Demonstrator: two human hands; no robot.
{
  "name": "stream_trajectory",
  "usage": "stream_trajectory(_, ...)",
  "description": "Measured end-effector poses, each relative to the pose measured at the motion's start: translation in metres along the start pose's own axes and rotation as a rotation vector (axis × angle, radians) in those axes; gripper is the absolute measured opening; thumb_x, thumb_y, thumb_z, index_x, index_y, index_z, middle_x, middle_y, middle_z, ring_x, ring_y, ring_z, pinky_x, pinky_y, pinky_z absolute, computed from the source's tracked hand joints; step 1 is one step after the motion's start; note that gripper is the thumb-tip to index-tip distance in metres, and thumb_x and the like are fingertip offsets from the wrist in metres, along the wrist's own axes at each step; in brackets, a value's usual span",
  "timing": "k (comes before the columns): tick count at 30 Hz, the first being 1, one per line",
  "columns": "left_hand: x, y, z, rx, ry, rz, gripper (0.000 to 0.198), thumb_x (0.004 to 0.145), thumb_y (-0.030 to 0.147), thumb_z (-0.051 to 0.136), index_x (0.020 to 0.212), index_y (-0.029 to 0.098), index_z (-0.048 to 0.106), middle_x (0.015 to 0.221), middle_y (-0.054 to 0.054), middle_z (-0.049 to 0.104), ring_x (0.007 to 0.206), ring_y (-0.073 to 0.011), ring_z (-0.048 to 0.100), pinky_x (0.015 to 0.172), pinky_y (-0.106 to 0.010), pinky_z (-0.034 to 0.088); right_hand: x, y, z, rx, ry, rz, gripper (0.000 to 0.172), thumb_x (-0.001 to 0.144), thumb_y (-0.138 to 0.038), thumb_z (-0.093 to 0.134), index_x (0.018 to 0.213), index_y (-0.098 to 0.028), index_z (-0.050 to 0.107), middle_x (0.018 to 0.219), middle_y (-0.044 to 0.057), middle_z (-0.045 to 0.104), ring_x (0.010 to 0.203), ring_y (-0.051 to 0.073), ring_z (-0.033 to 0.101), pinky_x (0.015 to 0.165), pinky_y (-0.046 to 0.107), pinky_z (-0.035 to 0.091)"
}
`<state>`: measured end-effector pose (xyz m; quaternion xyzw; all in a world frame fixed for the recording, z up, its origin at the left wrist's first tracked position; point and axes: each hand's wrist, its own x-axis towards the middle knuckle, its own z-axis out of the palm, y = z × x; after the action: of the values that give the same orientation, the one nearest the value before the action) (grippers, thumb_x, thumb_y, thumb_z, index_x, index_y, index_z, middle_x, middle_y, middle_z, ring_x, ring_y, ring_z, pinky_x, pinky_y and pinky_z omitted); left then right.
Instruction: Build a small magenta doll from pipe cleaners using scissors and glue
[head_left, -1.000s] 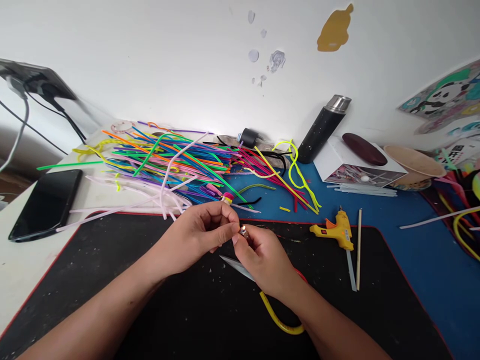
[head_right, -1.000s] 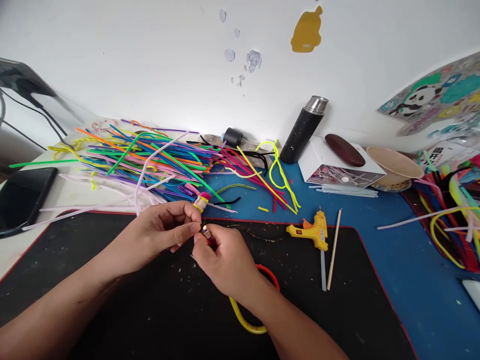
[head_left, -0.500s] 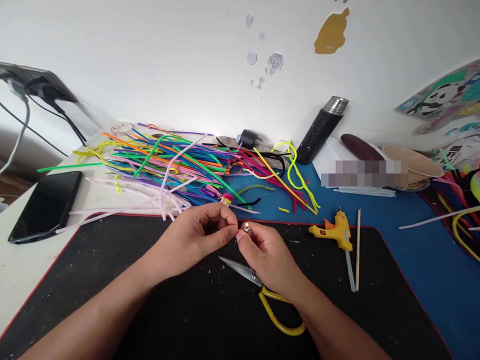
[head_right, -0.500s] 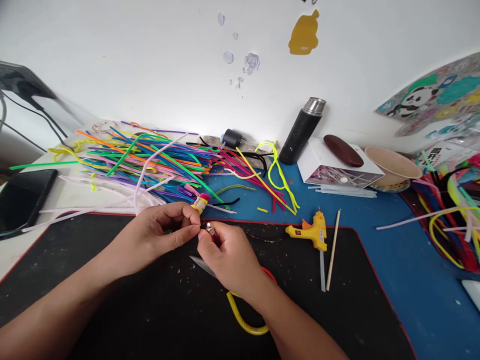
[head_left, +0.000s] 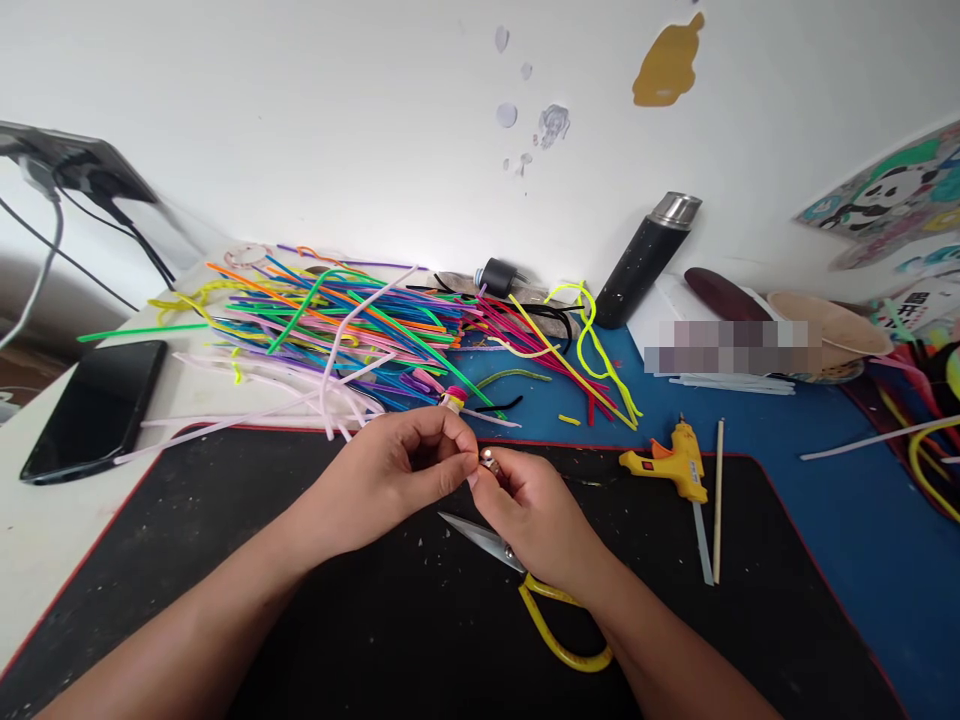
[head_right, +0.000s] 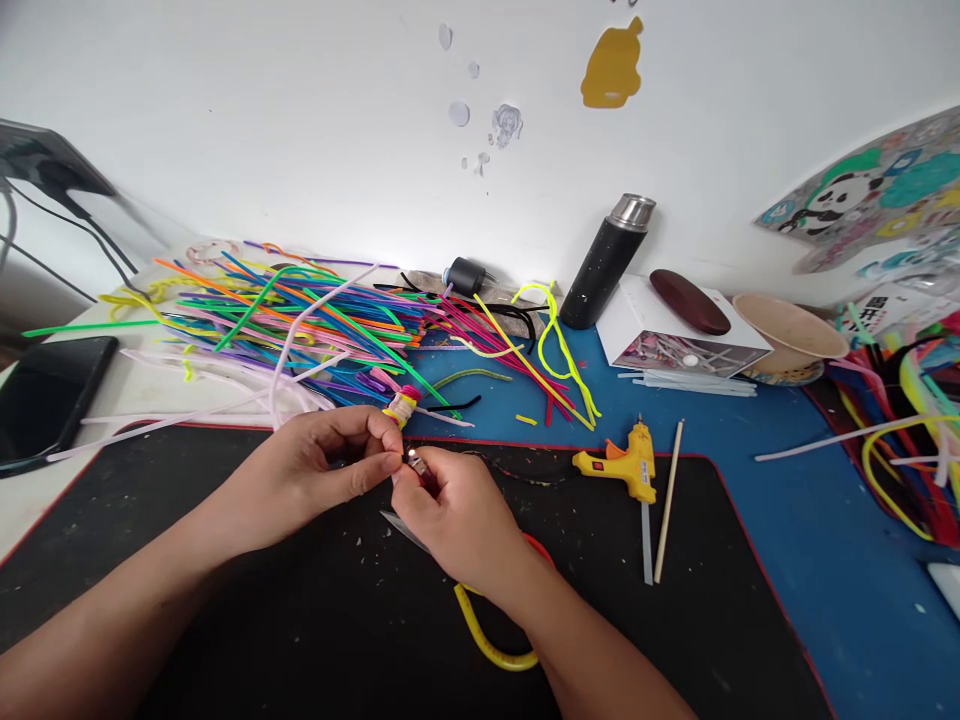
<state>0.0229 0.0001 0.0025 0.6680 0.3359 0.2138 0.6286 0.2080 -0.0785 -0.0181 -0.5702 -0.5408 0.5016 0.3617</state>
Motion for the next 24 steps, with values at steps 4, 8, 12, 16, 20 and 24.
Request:
stream_trajectory(4,0.001,-0.001,-0.001,-0.011,-0.016,0.000,0.026,0.098,0.043,0.071,0.094,0.017,0.070,0.077,0.002,0.058,0.070,-0.0136,0.049,0.064,-0.025,0.038,0.000,0.003,0.000,0.021,-0.011,-0.005,0.036,0.100,-0.037,0.057,0.072,-0.025,0.038,0.067,-0.008,0.032,0.061,0.012,0.026,0.052,0.027,0.023)
stream_trajectory(8,0.001,-0.001,-0.001,-0.026,-0.033,-0.024,0.028,0.097,0.045,0.072,0.095,0.017,0.071,0.077,0.002,0.057,0.069,-0.0133,0.047,0.063,-0.025,0.037,0.001,0.004,-0.002,0.072,-0.044,0.000,0.037,0.102,-0.039,0.058,0.073,-0.025,0.039,0.069,-0.008,0.032,0.062,0.012,0.026,0.053,0.027,0.023)
stream_trajectory(12,0.002,0.000,-0.001,-0.049,-0.014,-0.030,0.028,0.094,0.044,0.074,0.092,0.017,0.070,0.075,0.002,0.057,0.068,-0.0129,0.047,0.062,-0.024,0.037,0.001,0.003,-0.003,0.145,-0.072,0.032,0.040,0.102,-0.045,0.062,0.075,-0.025,0.042,0.068,-0.008,0.033,0.060,0.012,0.026,0.053,0.027,0.023)
stream_trajectory(16,0.004,0.002,-0.002,-0.078,0.069,-0.041,0.030,0.092,0.046,0.077,0.090,0.018,0.069,0.076,0.003,0.057,0.065,-0.0118,0.045,0.059,-0.023,0.038,0.000,0.003,-0.006,0.270,-0.056,0.057,0.047,0.100,-0.055,0.069,0.075,-0.025,0.042,0.066,-0.010,0.029,0.056,0.010,0.023,0.051,0.027,0.020)
stream_trajectory(20,0.004,0.003,-0.002,-0.069,0.096,-0.053,0.032,0.089,0.049,0.078,0.089,0.019,0.069,0.078,0.002,0.058,0.064,-0.0115,0.046,0.056,-0.023,0.039,0.002,0.003,-0.013,0.378,-0.006,0.037,0.052,0.093,-0.065,0.077,0.079,-0.025,0.046,0.068,-0.010,0.030,0.055,0.010,0.023,0.050,0.026,0.021)
stream_trajectory(24,0.004,0.002,-0.002,-0.056,0.096,-0.043,0.033,0.090,0.050,0.077,0.088,0.018,0.069,0.078,0.002,0.058,0.064,-0.0114,0.045,0.057,-0.022,0.039,0.005,0.007,-0.023,0.296,0.102,0.036,0.051,0.098,-0.070,0.069,0.084,-0.024,0.055,0.067,-0.009,0.038,0.054,0.011,0.031,0.050,0.027,0.028)
